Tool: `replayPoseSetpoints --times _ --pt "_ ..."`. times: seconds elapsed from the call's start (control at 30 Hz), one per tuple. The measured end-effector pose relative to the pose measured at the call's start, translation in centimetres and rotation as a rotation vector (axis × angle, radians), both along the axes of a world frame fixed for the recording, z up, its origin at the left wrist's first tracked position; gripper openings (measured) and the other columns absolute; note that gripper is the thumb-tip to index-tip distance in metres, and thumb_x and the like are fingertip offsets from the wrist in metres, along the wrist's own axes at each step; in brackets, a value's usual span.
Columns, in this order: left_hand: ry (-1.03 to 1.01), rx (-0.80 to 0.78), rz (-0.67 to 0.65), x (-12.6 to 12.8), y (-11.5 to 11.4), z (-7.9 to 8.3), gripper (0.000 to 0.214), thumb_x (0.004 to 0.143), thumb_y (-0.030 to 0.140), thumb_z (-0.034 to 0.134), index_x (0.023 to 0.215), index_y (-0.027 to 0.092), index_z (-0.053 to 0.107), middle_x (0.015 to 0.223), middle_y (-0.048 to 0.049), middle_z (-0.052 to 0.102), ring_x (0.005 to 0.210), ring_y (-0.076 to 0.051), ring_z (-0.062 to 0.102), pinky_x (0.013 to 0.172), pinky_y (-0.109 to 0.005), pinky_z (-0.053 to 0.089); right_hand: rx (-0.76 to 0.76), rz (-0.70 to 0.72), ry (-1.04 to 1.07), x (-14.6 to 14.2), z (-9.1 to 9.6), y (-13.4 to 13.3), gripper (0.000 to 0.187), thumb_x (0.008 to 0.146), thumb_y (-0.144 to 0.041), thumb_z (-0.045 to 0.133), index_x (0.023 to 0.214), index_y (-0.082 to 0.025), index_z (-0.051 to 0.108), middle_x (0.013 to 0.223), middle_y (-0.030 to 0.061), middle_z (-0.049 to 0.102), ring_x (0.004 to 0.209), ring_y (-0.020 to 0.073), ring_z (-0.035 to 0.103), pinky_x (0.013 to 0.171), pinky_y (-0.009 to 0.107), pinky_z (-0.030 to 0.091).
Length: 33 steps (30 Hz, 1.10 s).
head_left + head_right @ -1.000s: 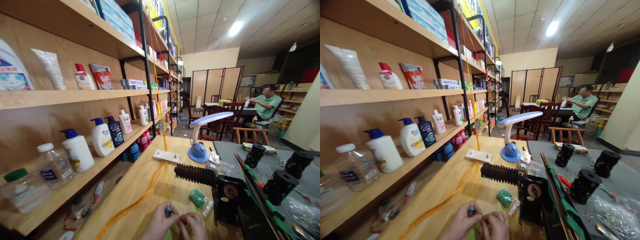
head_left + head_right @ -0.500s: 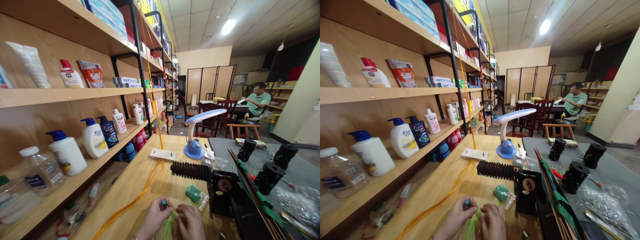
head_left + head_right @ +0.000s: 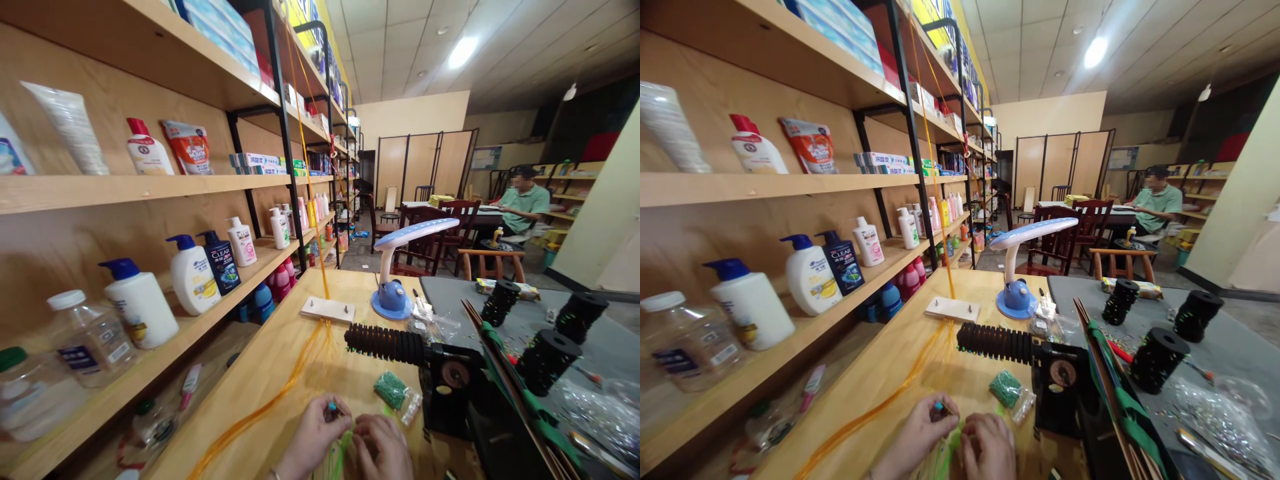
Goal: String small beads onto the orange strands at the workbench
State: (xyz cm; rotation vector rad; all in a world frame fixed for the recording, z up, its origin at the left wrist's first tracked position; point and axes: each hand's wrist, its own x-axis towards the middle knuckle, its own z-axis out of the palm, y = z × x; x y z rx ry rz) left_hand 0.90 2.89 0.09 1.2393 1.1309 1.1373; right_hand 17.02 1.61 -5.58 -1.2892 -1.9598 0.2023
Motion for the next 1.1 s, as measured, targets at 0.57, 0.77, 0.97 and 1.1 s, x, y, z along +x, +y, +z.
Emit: replayPoseSetpoints --times 0.57,0.77,0.97,1.1 --pt "0.033 -0.009 -0.071 0.2 0.2 -0.4 0.021 0.063 0.029 0.078 0.065 0.017 0.061 0.057 0.006 0.052 0.059 -0.014 0.047 0.06 -0.026 0.037 0.071 0.011 -0.012 0.1 -1.2 0.5 0.01 0.083 -0.02 0.062 0.078 -0.026 0.068 0.077 -0.0001 0.075 0.076 0.0218 0.071 0.068 0.032 0.056" --pt "0.052 -0.011 -0.052 0.1 0.2 0.0 0.02 0.065 0.03 0.075 0.07 0.017 0.061 0.061 0.0045 0.052 0.061 -0.015 0.048 0.059 -0.026 0.036 0.074 -0.002 0.069 0.2 -1.2 0.5 0.023 0.075 -0.019 0.069 0.095 -0.028 0.072 0.089 0.0024 0.078 0.085 0.0253 0.073 0.074 0.034 0.06" --pt "0.192 -0.003 -0.15 -0.1 0.1 -0.1 0.009 0.064 0.02 0.069 0.068 0.019 0.061 0.061 0.0054 0.051 0.061 -0.015 0.047 0.059 -0.025 0.035 -0.03 -0.062 0.388 0.1 -0.9 0.3 0.023 0.087 -0.04 0.06 0.091 -0.023 0.074 0.087 0.0084 0.078 0.081 0.0254 0.074 0.072 0.032 0.061" --pt "0.442 0.013 -0.272 0.0 -0.2 0.1 0.006 0.063 0.012 0.061 0.064 0.018 0.063 0.058 0.0054 0.052 0.059 -0.015 0.048 0.057 -0.025 0.034 -0.192 -0.074 0.674 -0.2 0.4 -0.2 0.039 0.083 -0.055 0.061 0.091 -0.019 0.074 0.083 0.0094 0.078 0.072 0.0247 0.073 0.061 0.027 0.059"
